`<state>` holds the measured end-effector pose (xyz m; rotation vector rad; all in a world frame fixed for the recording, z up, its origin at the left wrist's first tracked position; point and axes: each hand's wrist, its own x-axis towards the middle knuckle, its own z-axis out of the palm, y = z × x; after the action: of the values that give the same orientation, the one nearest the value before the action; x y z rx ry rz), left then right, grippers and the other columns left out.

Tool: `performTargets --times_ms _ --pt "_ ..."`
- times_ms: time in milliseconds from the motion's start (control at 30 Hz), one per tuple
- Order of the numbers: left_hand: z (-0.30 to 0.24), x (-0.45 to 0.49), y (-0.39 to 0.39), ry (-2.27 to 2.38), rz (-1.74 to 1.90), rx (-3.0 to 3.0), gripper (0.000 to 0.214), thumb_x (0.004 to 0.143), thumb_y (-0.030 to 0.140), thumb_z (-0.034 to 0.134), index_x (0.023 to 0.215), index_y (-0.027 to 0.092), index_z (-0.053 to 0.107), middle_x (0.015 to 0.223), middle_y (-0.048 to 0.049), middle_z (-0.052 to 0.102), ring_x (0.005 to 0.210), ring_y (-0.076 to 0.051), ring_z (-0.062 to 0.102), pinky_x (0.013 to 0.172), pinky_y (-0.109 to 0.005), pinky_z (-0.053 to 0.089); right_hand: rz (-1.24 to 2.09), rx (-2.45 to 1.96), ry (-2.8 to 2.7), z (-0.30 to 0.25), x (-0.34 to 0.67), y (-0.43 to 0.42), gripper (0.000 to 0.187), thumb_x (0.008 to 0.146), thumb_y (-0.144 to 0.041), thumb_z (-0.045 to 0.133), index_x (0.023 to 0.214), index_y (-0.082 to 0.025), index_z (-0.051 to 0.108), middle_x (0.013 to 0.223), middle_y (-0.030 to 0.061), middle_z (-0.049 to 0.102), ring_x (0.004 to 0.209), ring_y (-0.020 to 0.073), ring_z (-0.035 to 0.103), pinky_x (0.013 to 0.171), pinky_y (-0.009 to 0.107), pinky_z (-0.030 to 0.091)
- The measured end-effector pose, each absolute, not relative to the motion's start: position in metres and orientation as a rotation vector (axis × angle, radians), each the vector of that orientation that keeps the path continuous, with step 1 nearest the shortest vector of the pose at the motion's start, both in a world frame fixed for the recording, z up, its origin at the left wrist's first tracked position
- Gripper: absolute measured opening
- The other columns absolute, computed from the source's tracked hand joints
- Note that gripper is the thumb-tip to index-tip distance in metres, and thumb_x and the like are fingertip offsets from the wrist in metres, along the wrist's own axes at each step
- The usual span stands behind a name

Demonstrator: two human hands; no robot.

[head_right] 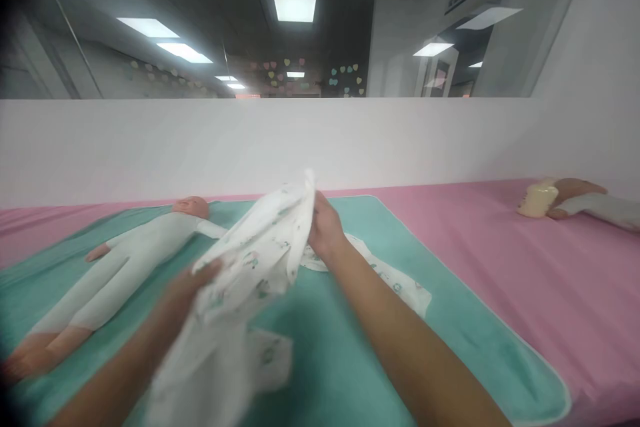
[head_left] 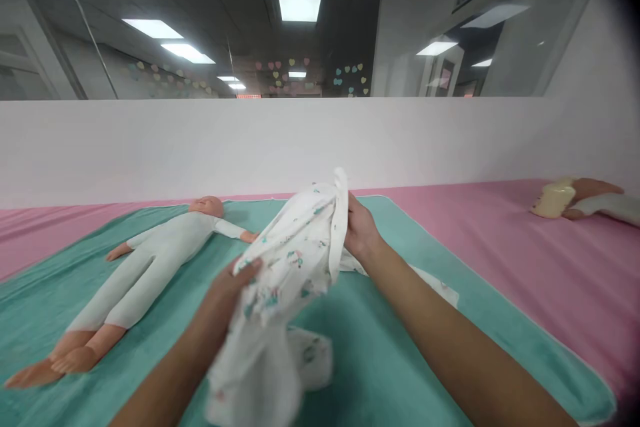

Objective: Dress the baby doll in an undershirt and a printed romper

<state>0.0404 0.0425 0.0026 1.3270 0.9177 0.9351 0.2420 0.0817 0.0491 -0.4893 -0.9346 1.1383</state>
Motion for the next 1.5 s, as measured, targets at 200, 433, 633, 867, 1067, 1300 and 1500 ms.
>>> performTargets --times_ms 200,433,633,867,1067,1300,1500 --pt "0.044 0.007 0.082 1.709 1.171 2.015 0.032 0.075 0.053 0.053 0.075 0.02 0.049 0.059 0.0019 0.053 0.051 -0.015 0.048 0.048 -0.025 0.036 1.149 -0.65 -0.847 -0.03 0.275 0.109 0.019 0.074 -0.035 0.062 0.084 -0.02 0.057 0.072 -0.0018 0.06 0.064 0.0115 0.056 0.06 0.023 0.047" --pt "-0.031 0.011 0.125 1.395 1.44 2.941 0.021 0.086 0.027 0.042 0.101 0.016 0.053 0.106 -0.0113 0.057 0.103 -0.027 0.05 0.086 -0.04 0.039 1.218 -1.063 -1.132 -0.097 0.275 0.117 0.029 0.079 -0.048 0.049 0.077 -0.019 0.048 0.069 -0.0012 0.057 0.06 0.0117 0.054 0.06 0.027 0.045" --pt "-0.101 0.026 0.118 1.063 0.636 2.828 0.033 0.087 0.024 0.041 0.119 0.029 0.048 0.121 -0.0024 0.055 0.111 -0.022 0.05 0.091 -0.037 0.042 0.573 -1.408 -1.153 -0.105 0.319 0.133 0.038 0.077 -0.048 0.048 0.057 -0.019 0.035 0.056 -0.0051 0.039 0.058 0.0113 0.039 0.058 0.024 0.033" --pt "-0.101 0.027 0.121 1.219 0.848 2.81 0.053 0.087 0.03 0.042 0.138 0.025 0.026 0.142 -0.0073 0.032 0.13 -0.025 0.03 0.103 -0.044 0.033 0.187 -1.505 -1.018 -0.098 0.352 0.123 0.036 0.085 -0.049 0.032 0.08 -0.02 0.052 0.076 -0.0006 0.055 0.073 0.0151 0.047 0.07 0.026 0.036" --pt "-0.107 0.01 0.135 1.45 0.985 2.909 0.051 0.085 0.027 0.042 0.135 0.022 0.032 0.144 -0.0082 0.029 0.135 -0.027 0.019 0.104 -0.048 0.029 -0.155 -1.663 -1.297 -0.095 0.344 0.112 0.052 0.079 -0.019 0.038 0.131 -0.017 0.038 0.135 0.0097 0.042 0.121 0.0235 0.038 0.101 0.038 0.028" --pt "-0.104 0.016 0.141 1.599 0.887 2.992 0.044 0.083 0.023 0.043 0.128 0.021 0.043 0.143 -0.0094 0.031 0.132 -0.029 0.023 0.101 -0.048 0.029 0.076 -1.49 -2.144 -0.105 0.268 0.1 0.038 0.084 -0.019 0.038 0.12 -0.021 0.051 0.129 0.0068 0.05 0.119 0.0233 0.042 0.107 0.05 0.015" --pt "-0.094 0.022 0.181 1.659 0.881 3.042 0.03 0.085 0.02 0.041 0.112 0.021 0.055 0.124 -0.0107 0.049 0.118 -0.029 0.04 0.096 -0.048 0.031 0.401 -1.344 -2.233 -0.092 0.267 0.088 0.052 0.082 -0.056 0.045 0.124 -0.025 0.05 0.138 0.0056 0.041 0.127 0.0249 0.035 0.11 0.045 0.009"
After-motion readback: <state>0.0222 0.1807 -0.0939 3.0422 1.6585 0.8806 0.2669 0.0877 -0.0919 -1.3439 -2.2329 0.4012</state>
